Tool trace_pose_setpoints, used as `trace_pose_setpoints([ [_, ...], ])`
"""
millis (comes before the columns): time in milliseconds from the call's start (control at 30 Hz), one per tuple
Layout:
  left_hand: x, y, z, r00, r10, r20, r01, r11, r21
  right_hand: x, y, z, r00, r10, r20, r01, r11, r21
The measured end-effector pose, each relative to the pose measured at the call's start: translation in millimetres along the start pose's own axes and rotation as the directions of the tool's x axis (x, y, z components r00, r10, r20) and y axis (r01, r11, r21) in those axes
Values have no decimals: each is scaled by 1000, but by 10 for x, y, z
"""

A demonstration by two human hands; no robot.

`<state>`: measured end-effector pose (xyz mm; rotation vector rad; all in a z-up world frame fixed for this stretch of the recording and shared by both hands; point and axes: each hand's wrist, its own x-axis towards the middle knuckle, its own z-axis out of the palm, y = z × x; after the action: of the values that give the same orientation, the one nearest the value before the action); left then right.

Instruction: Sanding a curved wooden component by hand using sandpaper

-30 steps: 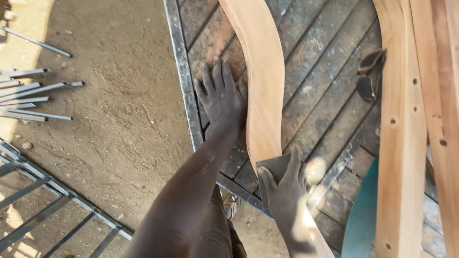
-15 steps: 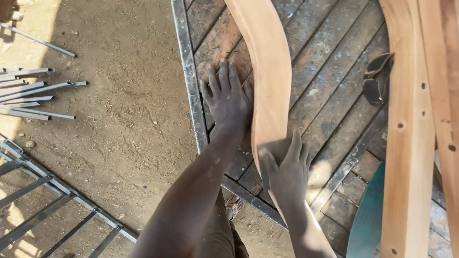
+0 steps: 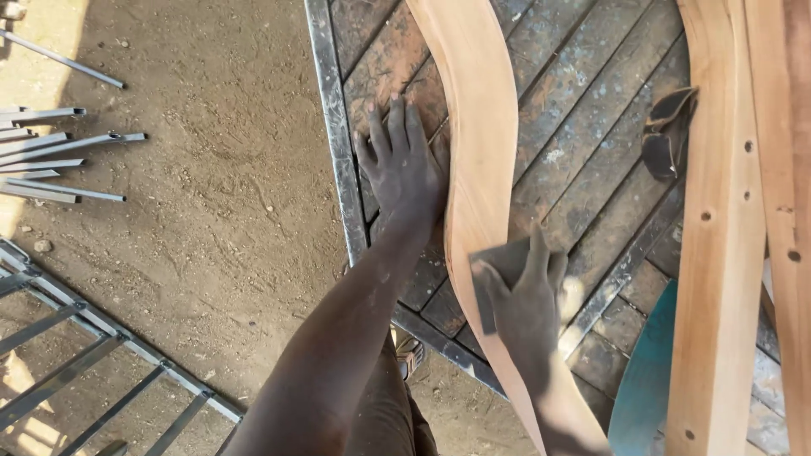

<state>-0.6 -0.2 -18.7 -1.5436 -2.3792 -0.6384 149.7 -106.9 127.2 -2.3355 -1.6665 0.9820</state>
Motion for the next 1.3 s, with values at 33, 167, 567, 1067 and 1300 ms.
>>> trace_pose_setpoints([
  [33,15,-18,-1,1000,2,6,-2,1000,10,161,-181,42,1000,3,11,-3,1000,4],
  [167,2,19,-59,999,-2,39,2,1000,4,593,-458,156,984,-171,-57,175,982,74],
  [567,-19,-10,24,985,-7,171,11,1000,-24,591,-461,193,998,-14,-63,18,998,64],
  [1067,58,-34,-103,998,59,28,-60,997,38,-75,18,249,989,134,-70,-137,990,-40],
  [1300,1,-2,-110,971,58,234,-32,993,-113,1183,-1133,36,990,-29,-138,42,995,89],
])
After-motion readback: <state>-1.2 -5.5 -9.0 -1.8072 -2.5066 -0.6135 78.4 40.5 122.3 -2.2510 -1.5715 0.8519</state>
